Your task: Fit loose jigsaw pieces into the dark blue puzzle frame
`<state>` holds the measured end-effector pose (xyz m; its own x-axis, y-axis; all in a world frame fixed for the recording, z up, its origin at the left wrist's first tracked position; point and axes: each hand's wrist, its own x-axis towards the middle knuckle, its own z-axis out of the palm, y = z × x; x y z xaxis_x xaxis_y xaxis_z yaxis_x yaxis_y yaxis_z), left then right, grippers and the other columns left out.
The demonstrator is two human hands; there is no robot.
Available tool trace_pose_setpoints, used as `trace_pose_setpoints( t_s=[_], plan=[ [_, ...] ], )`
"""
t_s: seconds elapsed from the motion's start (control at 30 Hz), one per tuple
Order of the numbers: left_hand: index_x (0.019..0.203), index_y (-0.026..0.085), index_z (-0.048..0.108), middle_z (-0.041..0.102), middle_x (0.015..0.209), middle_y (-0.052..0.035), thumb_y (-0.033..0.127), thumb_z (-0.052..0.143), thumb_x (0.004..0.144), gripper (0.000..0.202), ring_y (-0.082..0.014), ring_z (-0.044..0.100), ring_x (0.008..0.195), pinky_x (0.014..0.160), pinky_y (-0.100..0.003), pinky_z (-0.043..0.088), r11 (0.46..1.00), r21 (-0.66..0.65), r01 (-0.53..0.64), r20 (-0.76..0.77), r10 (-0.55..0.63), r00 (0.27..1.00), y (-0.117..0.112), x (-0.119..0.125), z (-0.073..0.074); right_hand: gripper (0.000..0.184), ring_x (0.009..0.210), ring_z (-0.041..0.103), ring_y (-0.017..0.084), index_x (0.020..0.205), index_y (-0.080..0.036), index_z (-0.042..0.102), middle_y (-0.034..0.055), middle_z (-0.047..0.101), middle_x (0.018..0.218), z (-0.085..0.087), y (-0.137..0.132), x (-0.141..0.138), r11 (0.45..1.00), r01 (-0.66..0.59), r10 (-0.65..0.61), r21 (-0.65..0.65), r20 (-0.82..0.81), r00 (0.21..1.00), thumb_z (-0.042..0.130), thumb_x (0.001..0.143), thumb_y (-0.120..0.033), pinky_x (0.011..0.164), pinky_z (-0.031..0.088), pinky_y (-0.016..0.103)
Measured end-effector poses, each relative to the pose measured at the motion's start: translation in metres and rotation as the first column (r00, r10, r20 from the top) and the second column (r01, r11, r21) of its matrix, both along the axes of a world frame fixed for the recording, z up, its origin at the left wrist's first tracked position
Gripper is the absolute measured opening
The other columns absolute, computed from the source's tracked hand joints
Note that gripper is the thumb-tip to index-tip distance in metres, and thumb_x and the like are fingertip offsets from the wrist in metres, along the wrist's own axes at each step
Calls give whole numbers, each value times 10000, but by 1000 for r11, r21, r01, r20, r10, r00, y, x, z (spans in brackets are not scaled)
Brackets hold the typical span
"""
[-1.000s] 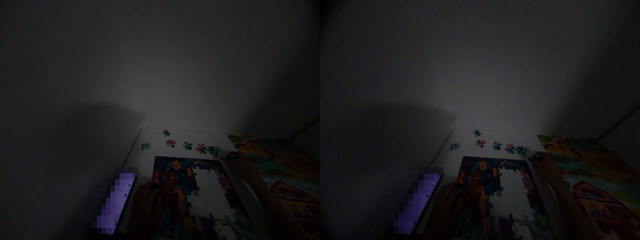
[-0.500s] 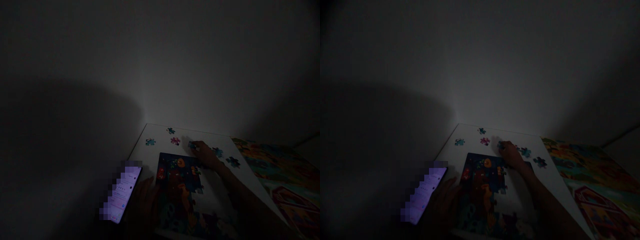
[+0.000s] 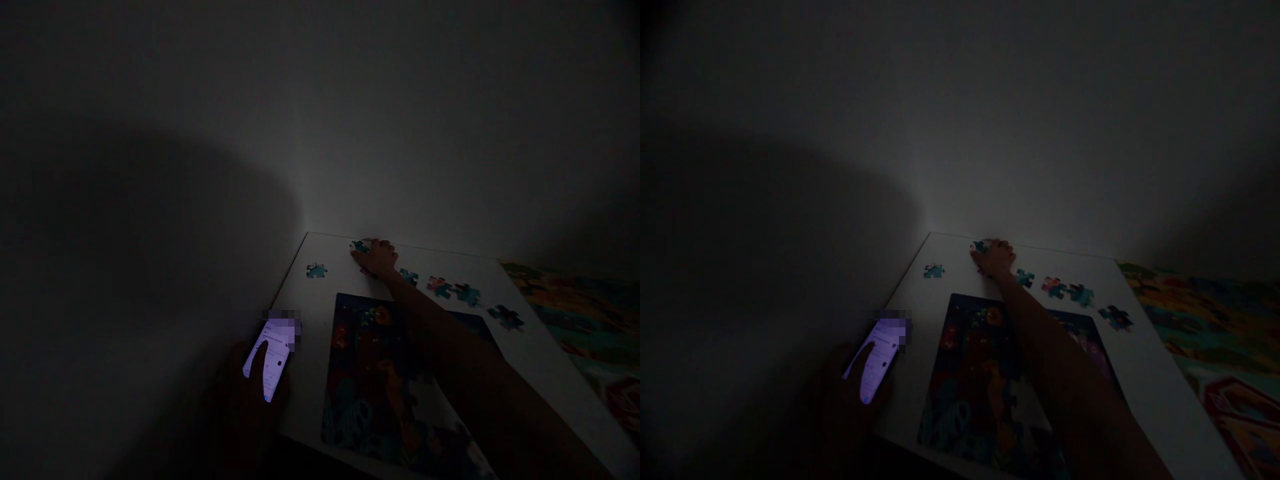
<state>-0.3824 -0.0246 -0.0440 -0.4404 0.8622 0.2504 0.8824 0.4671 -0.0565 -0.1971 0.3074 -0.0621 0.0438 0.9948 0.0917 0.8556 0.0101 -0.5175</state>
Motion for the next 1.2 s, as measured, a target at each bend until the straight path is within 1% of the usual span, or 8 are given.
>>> trace_pose_setpoints(
  t_s=[0.23, 0.43, 0.63, 0.77, 0.87, 0.97, 1.07, 1.2],
  plan=[
    [1338, 163, 596, 506, 1378, -208, 379, 590, 853, 531, -389, 521, 1202, 950, -542, 474, 1000, -6, 19, -41, -19, 999, 2, -3, 0, 757, 1274, 412, 396, 1345, -121, 519, 226, 471, 1366, -8, 7, -1, 999, 22, -21, 35, -25, 999, 580, 787, -629, 1031, 300, 518],
    [1292, 178, 632, 502, 1365, -200, 394, 559, 862, 486, -385, 515, 1194, 955, -560, 459, 1000, 18, 22, -53, -21, 998, 1, -6, -4, 693, 1262, 437, 396, 1311, -139, 557, 222, 497, 1353, -3, 6, -1, 999, 26, -25, 26, -47, 999, 588, 797, -603, 1024, 331, 526],
    [1364, 217, 573, 502, 1363, -173, 432, 481, 899, 520, -362, 531, 1147, 948, -568, 456, 999, 16, 52, -54, -51, 997, 0, -12, -10, 531, 1245, 482, 381, 1202, -126, 611, 233, 555, 1288, 1, 7, 2, 999, -7, 10, 33, -93, 996, 616, 834, -509, 1005, 386, 518],
    [1352, 206, 578, 502, 1364, -175, 427, 438, 922, 503, -366, 508, 1202, 966, -558, 451, 997, 63, 36, -48, -33, 998, 1, -11, -10, 459, 1183, 537, 384, 1022, -137, 624, 241, 603, 1182, 4, 8, 8, 999, -42, 38, -9, -244, 969, 741, 752, -489, 954, 435, 512],
    [1351, 169, 570, 503, 1358, -190, 399, 414, 937, 498, -359, 521, 1190, 966, -539, 459, 995, 83, 58, -30, -56, 998, 0, -7, -9, 391, 996, 628, 315, 937, -167, 581, 172, 662, 984, 8, 2, 17, 996, -88, 83, -2, -309, 947, 789, 713, -410, 821, 496, 422],
    [1338, 172, 573, 519, 1354, -185, 382, 419, 940, 476, -337, 545, 1168, 942, -513, 484, 980, 126, 155, -17, -154, 988, -1, 3, -13, 268, 791, 642, 209, 880, -204, 531, 54, 655, 815, 12, -11, 34, 986, -162, 164, 37, -378, 911, 746, 732, -265, 689, 485, 303],
    [1273, 216, 625, 553, 1357, -161, 348, 446, 935, 405, -316, 563, 1169, 939, -501, 489, 924, 240, 299, -58, -294, 954, 0, 21, -28, 237, 756, 620, 157, 865, -218, 514, -6, 637, 802, 12, -34, 62, 966, -238, 256, 96, -441, 860, 690, 715, -168, 680, 463, 255],
    [1228, 258, 656, 612, 1339, -112, 306, 491, 935, 340, -285, 552, 1232, 980, -464, 486, 801, 258, 541, -74, -542, 837, 2, 48, -47, 214, 768, 596, 162, 932, -214, 555, -14, 618, 807, 3, -82, 111, 904, -401, 399, 145, -622, 674, 648, 747, -267, 700, 469, 279]
  ],
)
